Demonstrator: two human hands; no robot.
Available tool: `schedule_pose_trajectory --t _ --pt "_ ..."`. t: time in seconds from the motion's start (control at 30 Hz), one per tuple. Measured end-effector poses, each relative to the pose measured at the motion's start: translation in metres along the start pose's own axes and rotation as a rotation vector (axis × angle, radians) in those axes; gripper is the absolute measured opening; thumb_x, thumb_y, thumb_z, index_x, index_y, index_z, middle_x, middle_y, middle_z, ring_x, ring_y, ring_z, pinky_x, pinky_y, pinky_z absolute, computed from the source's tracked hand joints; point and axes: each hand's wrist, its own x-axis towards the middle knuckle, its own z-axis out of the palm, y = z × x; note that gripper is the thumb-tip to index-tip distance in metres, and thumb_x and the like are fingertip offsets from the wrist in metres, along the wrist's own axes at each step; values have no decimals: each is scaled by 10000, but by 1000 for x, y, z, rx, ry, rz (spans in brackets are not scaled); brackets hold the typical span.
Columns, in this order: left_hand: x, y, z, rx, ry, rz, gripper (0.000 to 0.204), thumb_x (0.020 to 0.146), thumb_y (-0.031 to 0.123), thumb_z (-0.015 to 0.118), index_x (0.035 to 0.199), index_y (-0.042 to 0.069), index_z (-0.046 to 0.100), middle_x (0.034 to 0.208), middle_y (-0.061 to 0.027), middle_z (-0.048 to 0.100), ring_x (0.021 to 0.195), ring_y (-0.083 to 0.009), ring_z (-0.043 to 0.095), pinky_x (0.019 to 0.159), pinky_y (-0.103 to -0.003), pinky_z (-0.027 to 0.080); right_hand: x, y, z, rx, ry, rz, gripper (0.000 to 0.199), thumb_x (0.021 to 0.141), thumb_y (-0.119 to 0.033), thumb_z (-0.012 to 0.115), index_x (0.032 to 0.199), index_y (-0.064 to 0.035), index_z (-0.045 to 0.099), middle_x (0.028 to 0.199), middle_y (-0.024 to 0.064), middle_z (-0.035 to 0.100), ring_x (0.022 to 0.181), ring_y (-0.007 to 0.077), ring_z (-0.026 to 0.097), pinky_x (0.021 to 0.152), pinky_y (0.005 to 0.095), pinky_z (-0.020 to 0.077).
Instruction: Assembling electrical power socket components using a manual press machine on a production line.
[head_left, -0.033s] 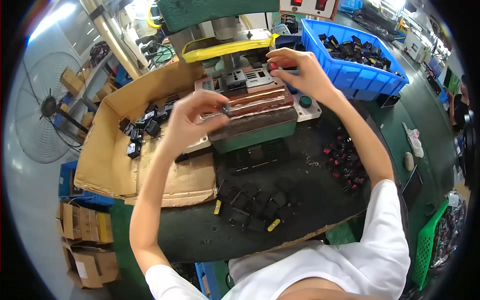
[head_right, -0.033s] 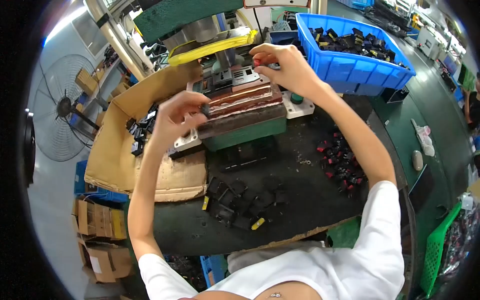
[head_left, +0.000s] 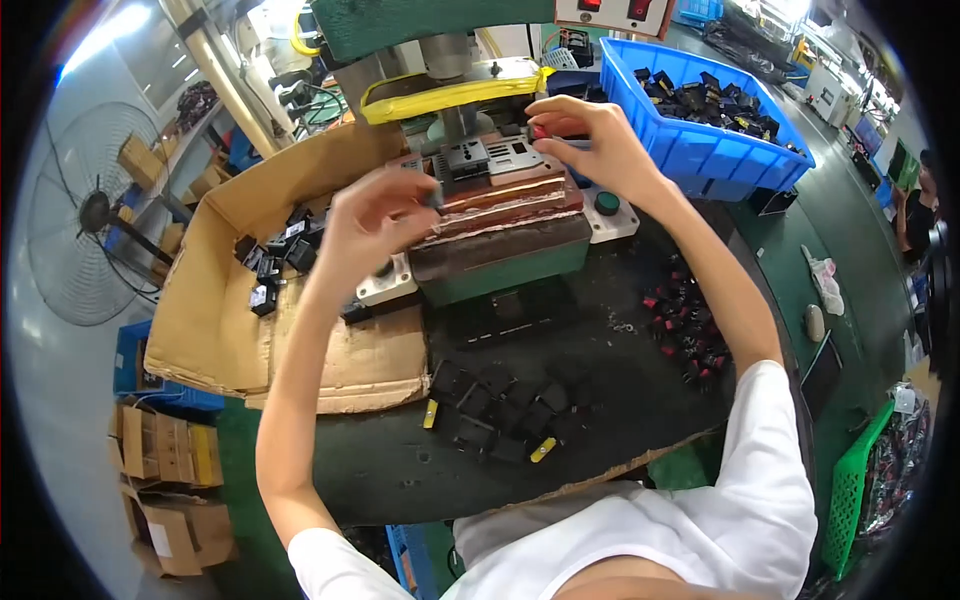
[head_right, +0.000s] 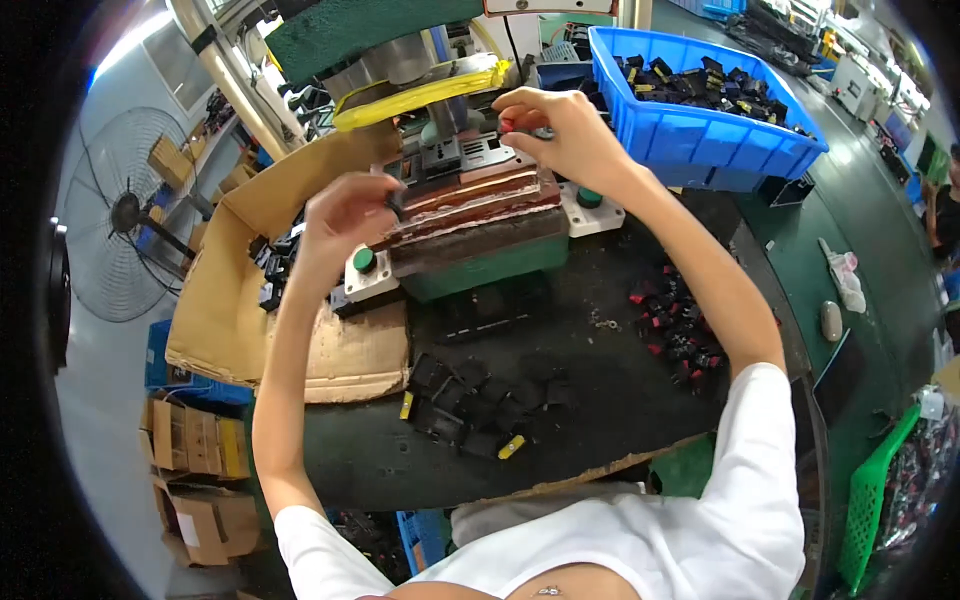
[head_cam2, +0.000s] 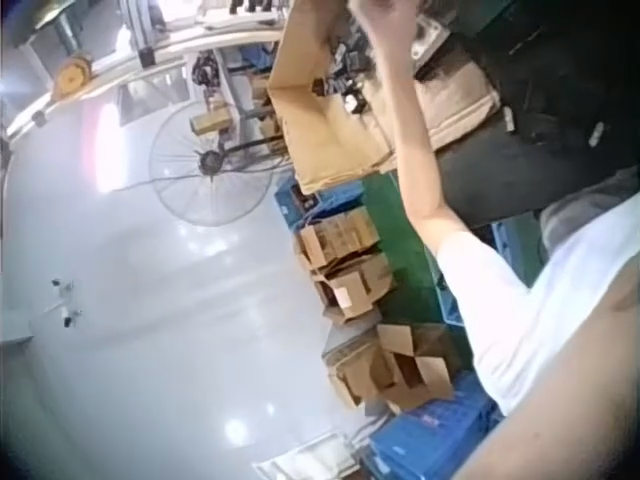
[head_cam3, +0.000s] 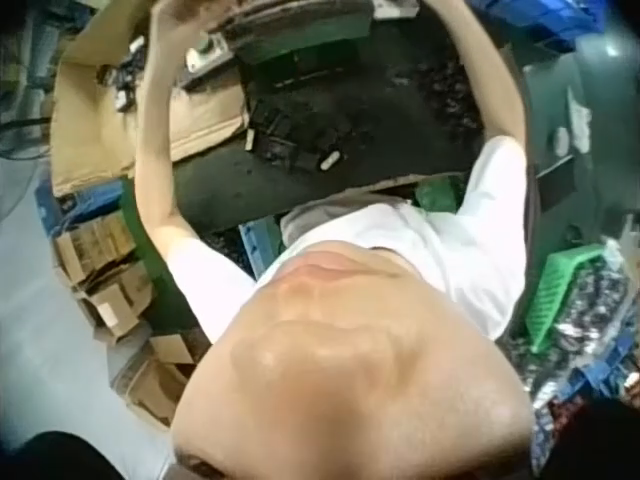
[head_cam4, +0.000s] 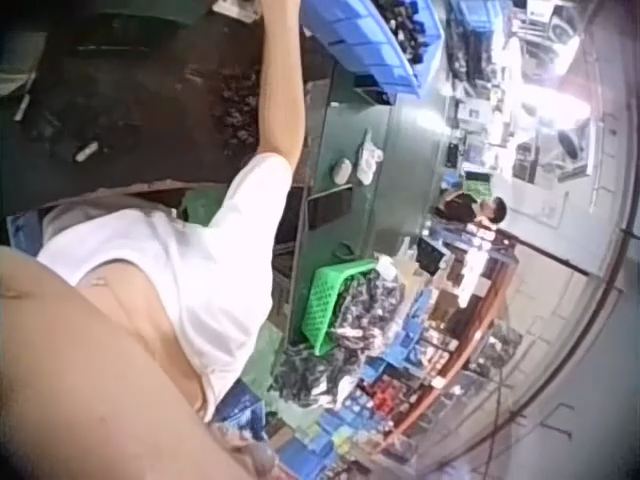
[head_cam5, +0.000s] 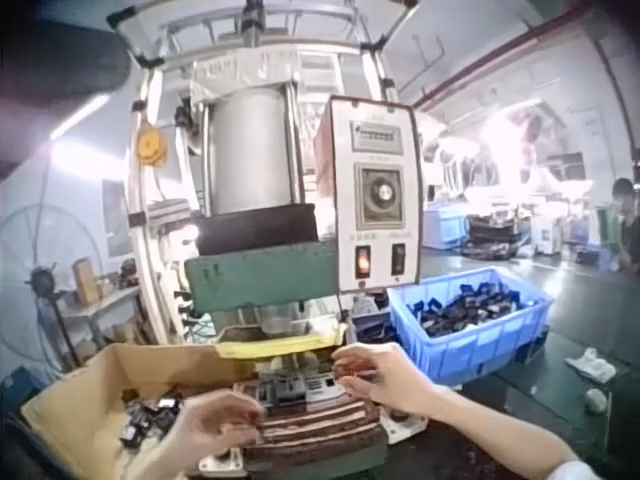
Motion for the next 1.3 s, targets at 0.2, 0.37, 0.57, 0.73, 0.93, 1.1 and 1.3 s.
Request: schedule_pose_trajectory --t 0.2,0.37,0.57,0.73,0.93,1.1,1.3 --pt "23 -27 -16 -146 309 23 173 836 47 600 1001 3 574 887 -27 606 834 -69 549 738 -189 419 8 6 15 -51 -18 -91 297 781 -76 653 1061 -17 571 875 109 657 843 169 649 770 283 506" --pt "34 -44 -12 -124 337 59 143 832 40 611 968 13 578 864 -9 595 836 -60 543 726 -195 421 7 27 12 58 -37 9 197 807 -65 634 994 -15 599 867 44 644 828 83 605 772 249 493" --pt "46 -51 -24 151 147 109 124 819 -17 596 937 3 562 1006 -60 622 953 -105 579 837 -217 464 11 26 5 293 -85 112 188 809 -25 613 988 21 581 845 96 654 777 126 629 707 253 503" --pt "56 -51 -37 220 -60 116 106 833 -7 577 931 4 541 1070 -60 595 955 -108 574 847 -221 465 17 21 5 245 -131 24 156 793 -12 625 938 31 584 797 79 652 767 113 620 685 251 497" --pt "60 -56 -39 338 -132 207 113 822 -30 581 911 9 524 1104 -69 578 963 -93 561 821 -207 472 25 18 3 110 -262 -23 91 791 -38 632 856 11 591 738 58 640 666 96 576 607 252 472" --pt "58 -53 -30 388 -103 207 111 819 -51 572 893 2 508 1091 -72 579 949 -91 560 827 -214 482 29 23 4 31 -265 -97 88 764 -31 643 819 11 589 707 66 628 648 99 565 587 256 461" --pt "53 -57 -27 283 7 227 98 807 -46 581 878 -22 517 1045 -80 586 900 -134 594 826 -263 506 31 17 7 -1 -282 -48 95 754 -30 646 818 13 592 707 77 627 647 113 570 593 268 463"
